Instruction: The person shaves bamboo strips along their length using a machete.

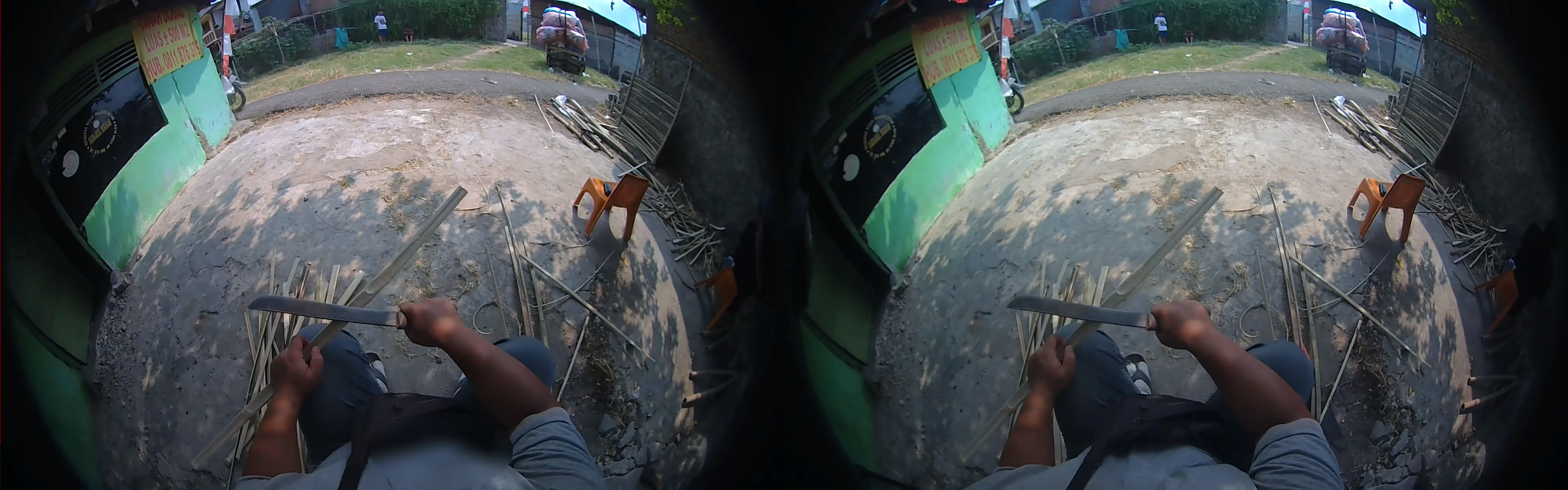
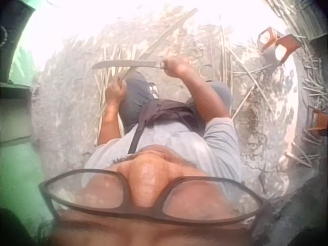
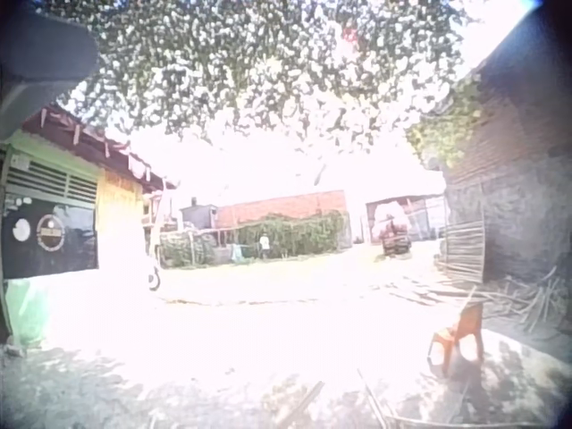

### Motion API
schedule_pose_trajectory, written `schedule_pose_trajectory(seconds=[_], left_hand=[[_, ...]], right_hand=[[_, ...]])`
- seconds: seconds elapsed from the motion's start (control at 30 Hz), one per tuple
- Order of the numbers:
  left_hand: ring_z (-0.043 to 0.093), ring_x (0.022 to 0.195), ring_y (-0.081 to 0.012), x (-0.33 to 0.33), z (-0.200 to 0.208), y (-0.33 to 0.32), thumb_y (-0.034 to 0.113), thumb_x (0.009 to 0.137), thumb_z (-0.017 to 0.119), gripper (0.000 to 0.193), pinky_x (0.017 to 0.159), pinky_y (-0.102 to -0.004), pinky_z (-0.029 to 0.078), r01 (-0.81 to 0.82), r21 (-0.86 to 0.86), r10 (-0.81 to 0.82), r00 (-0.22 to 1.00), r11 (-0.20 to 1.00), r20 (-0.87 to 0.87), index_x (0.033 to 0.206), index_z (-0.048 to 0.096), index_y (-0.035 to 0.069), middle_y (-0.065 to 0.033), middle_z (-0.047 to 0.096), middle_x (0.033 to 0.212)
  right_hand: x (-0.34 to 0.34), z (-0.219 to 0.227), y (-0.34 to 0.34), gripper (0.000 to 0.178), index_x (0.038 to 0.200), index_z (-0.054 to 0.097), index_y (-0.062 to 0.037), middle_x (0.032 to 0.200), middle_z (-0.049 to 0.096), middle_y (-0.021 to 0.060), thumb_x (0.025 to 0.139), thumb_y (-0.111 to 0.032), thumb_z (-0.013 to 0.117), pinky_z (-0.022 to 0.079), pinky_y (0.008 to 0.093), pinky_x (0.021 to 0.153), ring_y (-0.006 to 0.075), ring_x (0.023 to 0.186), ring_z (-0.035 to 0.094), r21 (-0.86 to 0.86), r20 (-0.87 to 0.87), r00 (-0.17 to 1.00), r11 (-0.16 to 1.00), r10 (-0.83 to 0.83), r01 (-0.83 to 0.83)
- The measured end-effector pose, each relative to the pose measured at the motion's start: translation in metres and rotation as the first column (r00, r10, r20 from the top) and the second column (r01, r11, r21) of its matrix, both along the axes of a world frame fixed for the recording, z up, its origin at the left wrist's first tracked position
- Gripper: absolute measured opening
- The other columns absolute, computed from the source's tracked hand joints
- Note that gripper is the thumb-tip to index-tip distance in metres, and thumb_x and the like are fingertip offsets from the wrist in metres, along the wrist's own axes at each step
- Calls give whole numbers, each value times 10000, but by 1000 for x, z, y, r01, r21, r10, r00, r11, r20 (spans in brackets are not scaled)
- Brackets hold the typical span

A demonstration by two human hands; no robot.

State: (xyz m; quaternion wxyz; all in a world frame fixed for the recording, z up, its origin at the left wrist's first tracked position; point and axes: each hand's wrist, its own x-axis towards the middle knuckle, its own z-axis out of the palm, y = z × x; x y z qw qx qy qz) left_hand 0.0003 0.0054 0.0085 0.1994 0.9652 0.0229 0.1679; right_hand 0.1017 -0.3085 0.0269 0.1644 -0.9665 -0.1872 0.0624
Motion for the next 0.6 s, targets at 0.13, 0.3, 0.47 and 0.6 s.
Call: schedule_pose_trajectory(seconds=[0.13,0.3,0.47,0.6], left_hand=[[740,846,-464,2,-4,3,364,953,645,318,775,-579,578,-6,-36,7,1000,999,16,1087,672,77,-225,750,868],[738,844,-467,0,5,-2,369,957,640,313,770,-584,574,-18,8,18,1000,1000,-26,1081,670,83,-225,749,871],[735,845,-474,1,5,-4,375,958,638,314,769,-585,572,-27,26,28,999,999,-45,1074,667,86,-221,753,882],[734,847,-473,2,-4,4,376,959,638,312,773,-582,572,-26,12,27,1000,1000,-7,1063,671,84,-218,754,882]], right_hand=[[21,-7,-28,224,990,783,-151,991,769,185,963,-326,646,590,513,884,377,1008,746,143,59,994,987,-88,78],[30,-22,-41,214,1040,789,-164,1006,769,173,954,-319,668,585,511,892,395,1016,736,262,-47,941,905,-335,335],[4,-16,-16,218,1074,774,-170,1042,775,157,941,-291,651,596,493,877,382,1004,750,107,-9,1000,994,-24,25],[-6,7,7,207,1049,776,-186,1033,778,158,938,-264,619,601,481,864,362,997,760,-62,-27,999,997,-40,38]])
